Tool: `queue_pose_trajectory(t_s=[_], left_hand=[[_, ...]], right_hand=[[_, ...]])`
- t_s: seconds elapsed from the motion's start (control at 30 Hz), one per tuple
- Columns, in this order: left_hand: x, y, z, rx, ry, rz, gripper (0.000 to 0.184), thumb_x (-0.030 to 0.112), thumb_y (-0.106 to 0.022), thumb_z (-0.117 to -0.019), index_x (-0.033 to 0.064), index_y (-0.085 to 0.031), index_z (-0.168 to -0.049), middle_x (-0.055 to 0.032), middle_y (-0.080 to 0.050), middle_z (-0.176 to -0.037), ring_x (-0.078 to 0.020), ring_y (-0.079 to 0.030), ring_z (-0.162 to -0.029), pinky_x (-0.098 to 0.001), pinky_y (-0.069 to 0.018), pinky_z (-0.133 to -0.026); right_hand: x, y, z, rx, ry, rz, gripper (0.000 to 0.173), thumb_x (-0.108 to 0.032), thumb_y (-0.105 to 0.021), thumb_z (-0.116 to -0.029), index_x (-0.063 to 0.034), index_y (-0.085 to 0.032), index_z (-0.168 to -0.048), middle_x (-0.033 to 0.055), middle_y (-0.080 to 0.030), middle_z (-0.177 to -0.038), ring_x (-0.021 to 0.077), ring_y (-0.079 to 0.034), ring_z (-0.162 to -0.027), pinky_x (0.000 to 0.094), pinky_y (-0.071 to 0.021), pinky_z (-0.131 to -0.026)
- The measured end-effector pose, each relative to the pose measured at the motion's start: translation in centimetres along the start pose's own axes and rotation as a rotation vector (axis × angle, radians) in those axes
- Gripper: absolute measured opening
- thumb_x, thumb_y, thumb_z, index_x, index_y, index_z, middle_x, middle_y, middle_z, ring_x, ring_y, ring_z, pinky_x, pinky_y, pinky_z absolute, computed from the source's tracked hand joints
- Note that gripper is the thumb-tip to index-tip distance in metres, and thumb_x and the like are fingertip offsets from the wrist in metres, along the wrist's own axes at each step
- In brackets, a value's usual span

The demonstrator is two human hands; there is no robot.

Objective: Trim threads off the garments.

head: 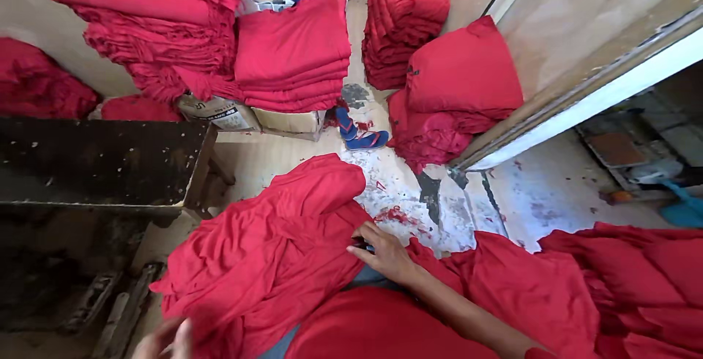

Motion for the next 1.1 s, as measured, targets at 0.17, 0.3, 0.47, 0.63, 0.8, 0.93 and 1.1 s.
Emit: queue_pose_trajectory(t_s=[0.17,0.3,0.47,0.63,0.8,0.93,1.1], left_hand=[[11.8,-14.8,-3.5,-0.320,-0.461,0.066,0.026,0.010,-0.059,-0.0998,-0.0001,-0.070,-0.121,-0.0141,-0.070,-0.123,-0.0275,-0.067,-0.117,-0.0475,-0.0526,-0.101],[13.6,-21.1,-5.0,-0.272,-0.646,-0.127,0.019,0.004,-0.060,-0.0923,0.0043,-0.074,-0.106,-0.0126,-0.071,-0.123,-0.0335,-0.065,-0.117,-0.0566,-0.0461,-0.099],[12.6,-20.7,-7.4,-0.463,-0.380,0.234,0.021,0.015,-0.060,-0.1004,0.0038,-0.077,-0.107,-0.0087,-0.076,-0.105,-0.0219,-0.069,-0.106,-0.0488,-0.0442,-0.105],[11.3,-21.7,-7.7,-0.481,-0.303,0.209,0.030,0.023,-0.053,-0.1048,0.0039,-0.075,-0.099,-0.0065,-0.072,-0.090,-0.0173,-0.067,-0.090,-0.0446,-0.0471,-0.094],[13.0,-22.0,-6.5,-0.180,-0.475,-0.212,0.019,0.018,-0.070,-0.0928,0.0030,-0.076,-0.103,-0.0194,-0.070,-0.108,-0.0403,-0.065,-0.103,-0.0601,-0.0444,-0.089],[15.0,-21.9,-5.7,-0.214,-0.440,0.060,0.026,0.020,-0.063,-0.0996,-0.0041,-0.072,-0.100,-0.0170,-0.072,-0.095,-0.0313,-0.071,-0.089,-0.0482,-0.0565,-0.082],[13.9,-26.9,-5.2,-0.529,-0.386,-0.028,0.029,0.022,-0.063,-0.1000,-0.0051,-0.070,-0.109,-0.0223,-0.068,-0.111,-0.0359,-0.067,-0.107,-0.0479,-0.0531,-0.096]], right_hand=[[-0.7,0.1,-0.1,-0.008,-0.001,0.069,0.017,-0.008,-0.068,-0.0904,0.0010,-0.071,-0.105,0.0203,-0.067,-0.107,0.0331,-0.071,-0.085,0.0499,-0.0593,-0.069],[0.9,1.8,0.1,0.064,-0.238,-0.372,0.020,-0.009,-0.055,-0.1004,0.0046,-0.064,-0.112,0.0116,-0.067,-0.098,0.0117,-0.063,-0.069,0.0289,-0.0559,-0.064],[3.2,2.5,0.7,0.160,-0.471,-0.897,0.012,-0.009,-0.053,-0.1031,-0.0021,-0.058,-0.113,-0.0048,-0.058,-0.074,0.0016,-0.050,-0.053,0.0177,-0.0429,-0.049],[4.4,1.7,0.2,0.173,-0.459,-0.857,0.006,-0.012,-0.059,-0.1004,-0.0062,-0.060,-0.103,-0.0063,-0.055,-0.076,-0.0014,-0.041,-0.052,0.0160,-0.0359,-0.048],[6.6,-0.4,1.0,0.060,-0.561,-0.724,0.012,-0.013,-0.057,-0.1027,-0.0008,-0.060,-0.104,-0.0034,-0.053,-0.075,0.0012,-0.043,-0.053,0.0180,-0.0393,-0.051],[6.6,-0.2,1.3,0.062,-0.541,-0.725,0.011,-0.013,-0.057,-0.1021,-0.0023,-0.060,-0.103,-0.0046,-0.054,-0.074,0.0005,-0.045,-0.053,0.0175,-0.0414,-0.052],[7.1,-0.3,1.4,0.052,-0.517,-0.606,0.014,-0.014,-0.059,-0.1011,-0.0005,-0.061,-0.102,-0.0011,-0.055,-0.077,0.0026,-0.046,-0.056,0.0204,-0.0410,-0.054]])
Point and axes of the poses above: each hand's wrist, its own z-axis away from the middle knuckle, its own y-axis out of the back of the hand, x = y × z, the point moved 10 cm from there along -z, towards the middle knuckle
